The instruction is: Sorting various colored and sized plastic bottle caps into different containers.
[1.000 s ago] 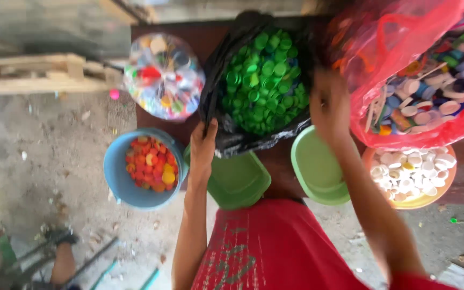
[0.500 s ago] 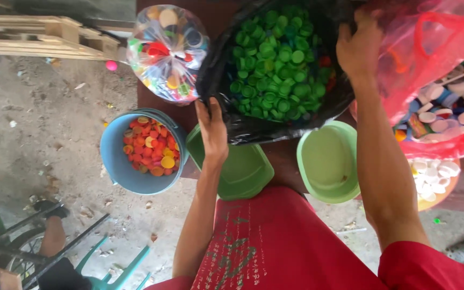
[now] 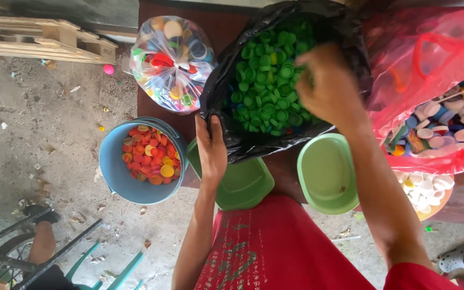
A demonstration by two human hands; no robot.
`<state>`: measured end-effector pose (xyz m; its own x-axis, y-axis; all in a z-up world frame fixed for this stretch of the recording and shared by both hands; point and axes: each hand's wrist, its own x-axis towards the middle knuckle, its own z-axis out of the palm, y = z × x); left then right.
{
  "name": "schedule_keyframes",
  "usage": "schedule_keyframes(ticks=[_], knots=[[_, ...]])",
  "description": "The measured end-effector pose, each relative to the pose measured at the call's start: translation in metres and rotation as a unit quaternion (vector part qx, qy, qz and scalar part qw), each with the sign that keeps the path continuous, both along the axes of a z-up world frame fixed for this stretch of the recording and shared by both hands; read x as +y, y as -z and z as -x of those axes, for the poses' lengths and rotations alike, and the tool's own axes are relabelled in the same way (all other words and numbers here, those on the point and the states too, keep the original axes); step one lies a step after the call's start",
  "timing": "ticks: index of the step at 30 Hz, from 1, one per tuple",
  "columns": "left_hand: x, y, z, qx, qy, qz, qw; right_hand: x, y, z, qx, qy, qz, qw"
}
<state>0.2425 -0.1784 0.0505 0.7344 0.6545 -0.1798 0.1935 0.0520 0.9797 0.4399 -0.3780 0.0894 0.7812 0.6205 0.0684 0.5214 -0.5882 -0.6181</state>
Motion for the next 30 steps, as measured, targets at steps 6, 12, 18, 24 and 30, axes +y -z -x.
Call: schedule_keyframes(ticks=[6, 12, 18, 24, 30], knots=[[-0.012, -0.013, -0.001, 0.039, 0.020, -0.017, 0.999, 0.000, 0.167, -0.048, 0.215, 0.192, 0.178, 0.941], [-0.014, -0.023, -0.016, 0.024, 0.071, -0.005, 0.997, 0.032, 0.171, -0.048, 0.421, 0.157, 0.053, 0.892], [-0.015, -0.024, -0.024, 0.007, 0.087, 0.043, 0.995, 0.050, 0.117, -0.025, 0.622, 0.218, -0.085, 0.747], [-0.008, -0.016, -0.017, 0.012, 0.066, 0.069, 0.995, 0.048, 0.080, -0.023, 0.459, -0.011, -0.097, 0.883], [-0.003, -0.030, -0.022, 0.026, 0.040, 0.043, 0.998, 0.094, 0.056, 0.027, -0.004, -0.277, 0.235, 0.932]])
